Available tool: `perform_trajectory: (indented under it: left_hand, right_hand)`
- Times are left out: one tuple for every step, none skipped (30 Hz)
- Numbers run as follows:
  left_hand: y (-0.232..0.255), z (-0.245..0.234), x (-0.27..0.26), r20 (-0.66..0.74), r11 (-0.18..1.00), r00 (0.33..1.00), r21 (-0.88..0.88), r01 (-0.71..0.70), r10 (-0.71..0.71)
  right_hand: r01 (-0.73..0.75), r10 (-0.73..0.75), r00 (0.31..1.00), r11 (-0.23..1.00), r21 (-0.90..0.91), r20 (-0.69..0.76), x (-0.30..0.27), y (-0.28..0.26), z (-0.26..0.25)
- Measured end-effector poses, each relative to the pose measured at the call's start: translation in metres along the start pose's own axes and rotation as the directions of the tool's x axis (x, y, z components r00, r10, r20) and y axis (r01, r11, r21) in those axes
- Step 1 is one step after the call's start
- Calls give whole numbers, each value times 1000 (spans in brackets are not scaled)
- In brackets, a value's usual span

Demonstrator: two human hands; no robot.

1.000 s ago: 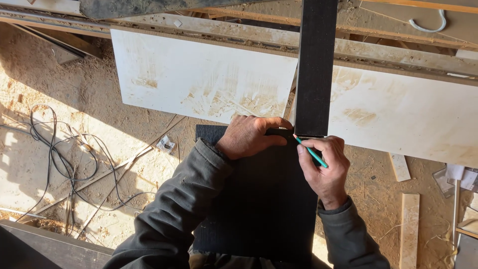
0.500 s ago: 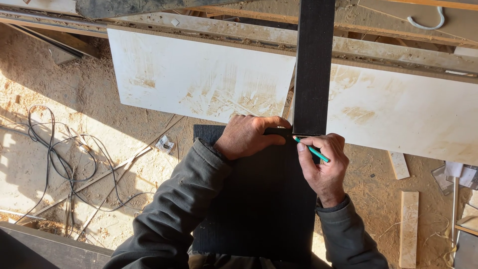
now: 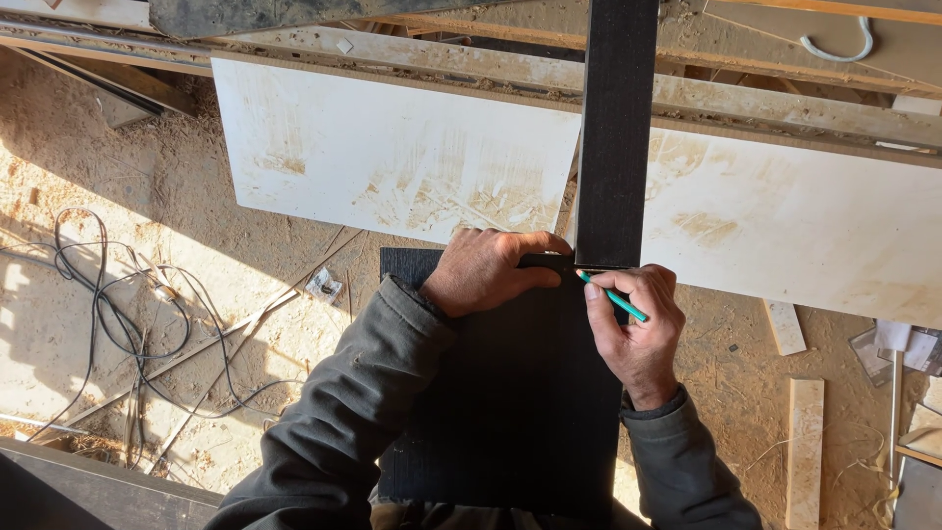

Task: Cutting a wood panel with a jigsaw and measuring it with a ruler and pencil.

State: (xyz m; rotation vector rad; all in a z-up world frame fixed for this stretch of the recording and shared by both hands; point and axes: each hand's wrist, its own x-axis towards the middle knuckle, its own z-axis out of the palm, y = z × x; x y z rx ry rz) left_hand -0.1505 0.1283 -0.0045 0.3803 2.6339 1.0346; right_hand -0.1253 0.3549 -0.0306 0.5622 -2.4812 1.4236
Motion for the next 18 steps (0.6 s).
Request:
perform_trajectory:
  left_hand:
    - [1, -1, 1, 18, 1000, 1000, 16, 9, -9]
    - [1, -1, 1, 16, 1000, 1000, 18, 9, -9]
    - [1, -1, 0, 16, 1000, 1000, 19, 18, -18]
    - [2, 0, -1, 16, 999, 999, 20, 27, -28]
    - [1, 1, 0, 14, 999, 1000, 20, 27, -27]
    - [-1, 2, 1, -1, 1000, 1000, 18, 4, -4]
    - [-2, 2, 1, -13, 1000, 1000, 16, -18, 18]
    - [-1, 0, 1, -13, 1000, 1000, 17, -17, 17]
    - [0, 0, 1, 8, 999, 1000, 37, 2, -3]
    - [2, 0, 0, 28, 998, 999, 57, 21, -23]
    - [1, 0, 1, 29, 998, 999, 58, 20, -21]
    - [1, 0, 1, 6, 999, 1000, 38, 4, -4]
    - [0, 0, 0, -20, 1000, 1000, 19, -7, 8]
    - [0, 0, -1, -22, 1000, 1000, 19, -4, 4]
    - [1, 0, 0, -10, 1000, 1000, 30, 0, 1]
    - [1, 0, 1, 1, 999, 1000, 41, 3, -3]
    - [1, 0, 1, 0, 999, 1000, 41, 4, -4]
    - [0, -1, 1, -7, 1000, 1000, 18, 1, -1]
  right_hand:
    - [-8, 8, 1000, 1000, 7, 1, 0, 1, 0]
    - [-6, 6, 1000, 1000, 8, 0, 3, 0, 1]
    - [2, -2, 1000, 1000, 7, 0, 3, -2, 0]
    - [11, -11, 1000, 1000, 6, 0, 4, -4, -1]
    - [13, -13, 1000, 1000, 7, 0, 3, -3, -1]
    - [1, -1, 1000, 1000, 3, 3, 3, -2, -1]
    - [-13, 13, 1000, 1000, -1, 6, 2, -2, -1]
    - [-13, 13, 1000, 1000, 0, 6, 3, -2, -1]
    - [1, -1, 1000, 1000, -2, 2, 3, -1, 0]
    - [15, -15, 1000, 1000, -5, -2, 3, -1, 0]
    - [14, -14, 1000, 1000, -6, -3, 2, 0, 0]
    - [7, -7, 1000, 1000, 3, -9, 2, 0, -1]
    - [1, -1, 1000, 1000, 16, -11, 2, 0, 0]
    - [2, -2, 1000, 1000, 19, -9, 0, 1, 1]
    - [-11, 11, 1000, 999, 31, -11, -1, 3, 1]
    - [-24, 25, 1000, 999, 42, -12, -2, 5, 1]
    - [-24, 24, 1000, 999, 43, -11, 0, 4, 1]
    - [-12, 12, 1000, 1000, 28, -12, 1, 4, 2]
